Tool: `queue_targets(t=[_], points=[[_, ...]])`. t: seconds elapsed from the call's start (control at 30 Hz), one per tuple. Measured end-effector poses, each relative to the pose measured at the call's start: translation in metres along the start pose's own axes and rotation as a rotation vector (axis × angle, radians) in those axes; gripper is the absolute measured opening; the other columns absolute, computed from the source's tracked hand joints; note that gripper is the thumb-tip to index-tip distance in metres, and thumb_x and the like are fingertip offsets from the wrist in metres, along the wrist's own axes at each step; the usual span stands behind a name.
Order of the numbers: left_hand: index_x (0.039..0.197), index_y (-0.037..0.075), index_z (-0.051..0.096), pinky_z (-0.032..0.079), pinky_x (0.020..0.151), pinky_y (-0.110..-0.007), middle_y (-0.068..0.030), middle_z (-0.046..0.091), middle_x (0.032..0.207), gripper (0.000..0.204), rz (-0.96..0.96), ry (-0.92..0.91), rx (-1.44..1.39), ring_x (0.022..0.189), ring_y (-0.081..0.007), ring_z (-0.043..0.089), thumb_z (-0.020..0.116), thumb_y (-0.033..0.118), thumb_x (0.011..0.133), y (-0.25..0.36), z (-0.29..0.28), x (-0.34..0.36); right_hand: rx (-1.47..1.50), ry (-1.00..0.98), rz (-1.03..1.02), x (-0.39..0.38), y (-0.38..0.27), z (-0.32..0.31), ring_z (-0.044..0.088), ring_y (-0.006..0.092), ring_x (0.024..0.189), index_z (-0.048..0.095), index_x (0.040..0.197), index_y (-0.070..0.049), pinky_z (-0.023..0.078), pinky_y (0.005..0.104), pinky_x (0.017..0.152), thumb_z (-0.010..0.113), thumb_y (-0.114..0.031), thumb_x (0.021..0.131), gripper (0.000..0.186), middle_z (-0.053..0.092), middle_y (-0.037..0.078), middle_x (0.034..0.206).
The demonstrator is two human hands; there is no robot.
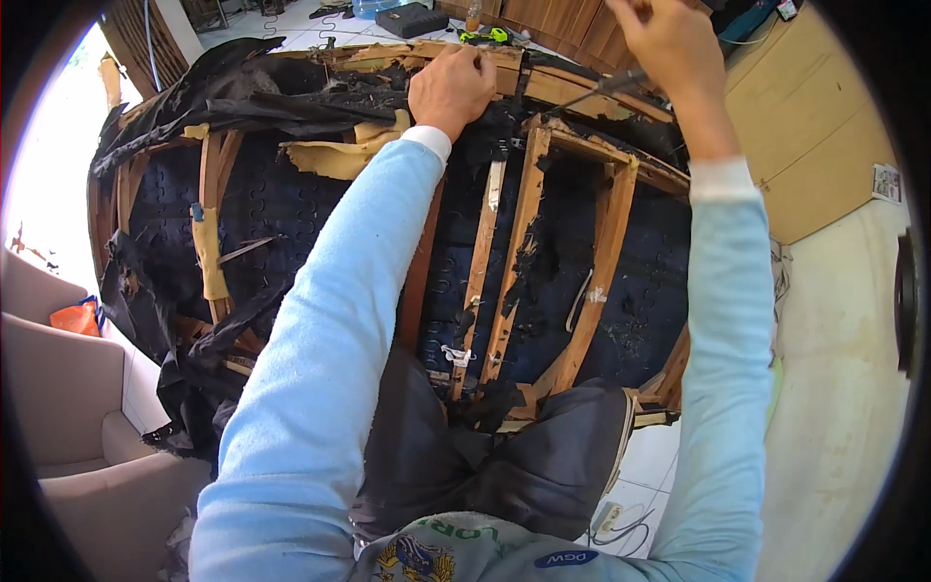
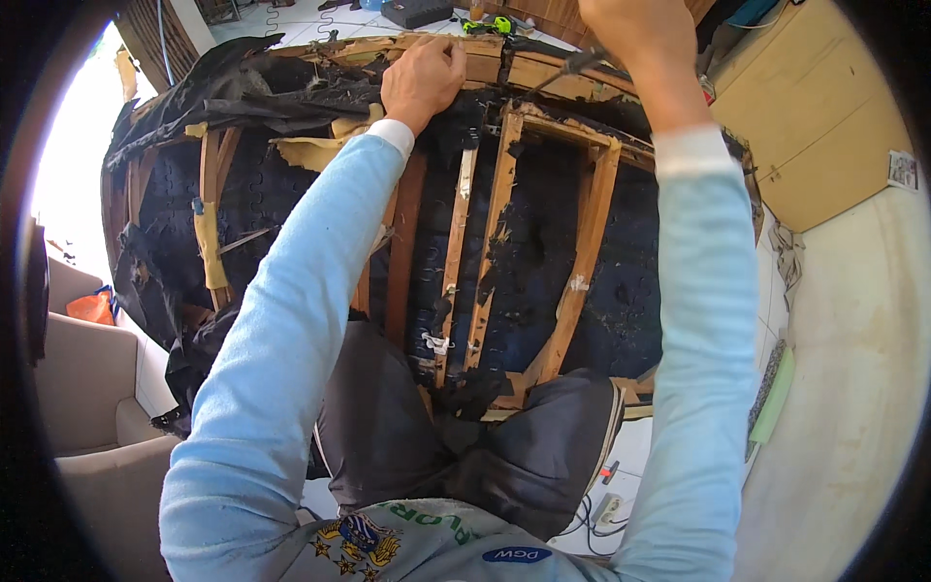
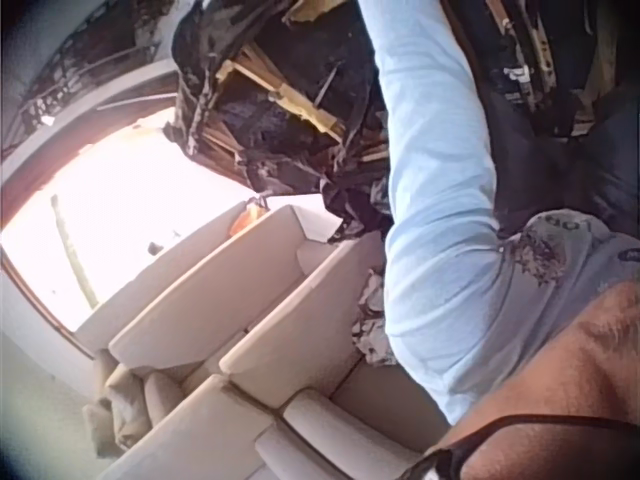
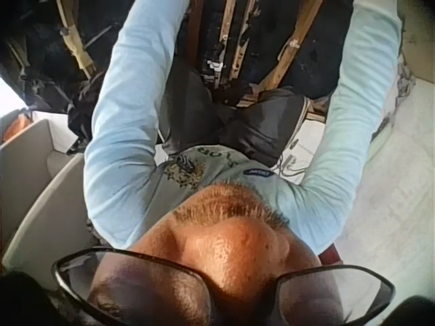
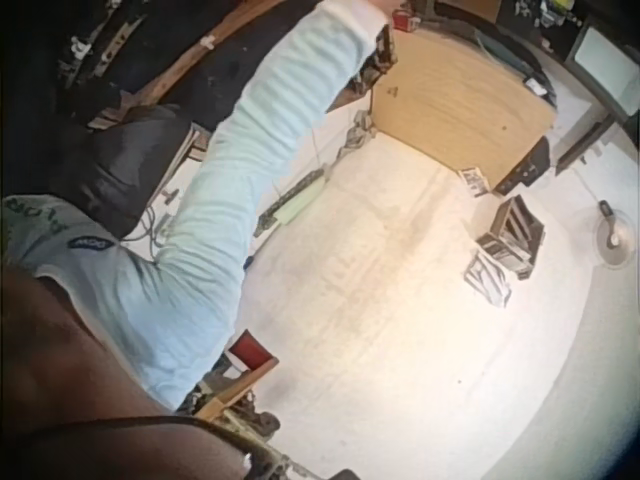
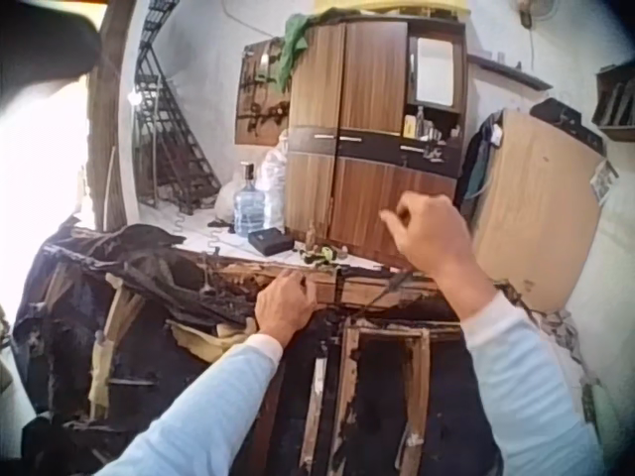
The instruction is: The person sits on the floor and uses a screwdriver to remove screws from the wooden frame of an overturned sofa. They systematically loosen fasteners along the frame's edge, occasionally adjusting their grip and position to reach different sections.
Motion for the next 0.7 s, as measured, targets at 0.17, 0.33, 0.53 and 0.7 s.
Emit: queue_targets(t=[0.17, 0.33, 0.53, 0.7], points=[[0.109, 0.01, 0.081, 0.06, 0.093, -0.052, -0.0155, 0.078, 0.118, 0.042, 0.009, 0.04, -0.011, 0.106, -0.0424, 0.076, 0.056, 0.043, 0.104, -0.014, -0.006, -0.002, 0.08, 0.164, 0.249, 0.057, -0.001, 0.075, 0.078, 0.0449, 0.095, 0.083, 0.101, -0.003, 0.063, 0.0534, 0.087, 0.077, -0.042, 0.097, 0.039, 0.08, 0.025, 0.094], [0.121, 0.013, 0.079, 0.058, 0.095, -0.052, -0.0118, 0.078, 0.123, 0.042, -0.029, -0.05, 0.018, 0.11, -0.0411, 0.074, 0.056, 0.044, 0.106, -0.012, 0.006, 0.003, -0.066, -0.263, 0.116, 0.07, 0.028, 0.121, 0.079, 0.0404, 0.081, 0.083, 0.088, -0.002, 0.062, 0.0519, 0.077, 0.079, -0.042, 0.094, 0.04, 0.078, 0.021, 0.08], [0.124, 0.014, 0.079, 0.058, 0.097, -0.05, -0.0144, 0.079, 0.124, 0.046, 0.032, -0.227, -0.096, 0.115, -0.039, 0.074, 0.06, 0.052, 0.105, 0.01, 0.006, -0.006, -0.009, -0.784, -0.146, -0.038, 0.086, 0.048, 0.061, 0.0214, 0.053, 0.085, 0.098, -0.005, 0.047, 0.039, 0.055, 0.072, -0.038, 0.105, 0.037, 0.07, 0.016, 0.067], [0.129, 0.02, 0.079, 0.056, 0.102, -0.049, -0.0151, 0.08, 0.123, 0.051, 0.435, -0.188, -0.19, 0.114, -0.0374, 0.075, 0.068, 0.061, 0.101, 0.044, 0.005, -0.038, 0.248, -0.471, 0.456, -0.204, 0.058, -0.049, 0.066, 0.0283, 0.063, 0.08, 0.097, -0.001, 0.05, 0.0424, 0.064, 0.071, -0.041, 0.107, 0.042, 0.067, 0.018, 0.069]])
Point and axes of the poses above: each hand's wrist, its own x-axis towards the middle knuckle, its own z-axis out of the palm, y = z × x, the point moved 9 cm from there along x, towards the middle knuckle
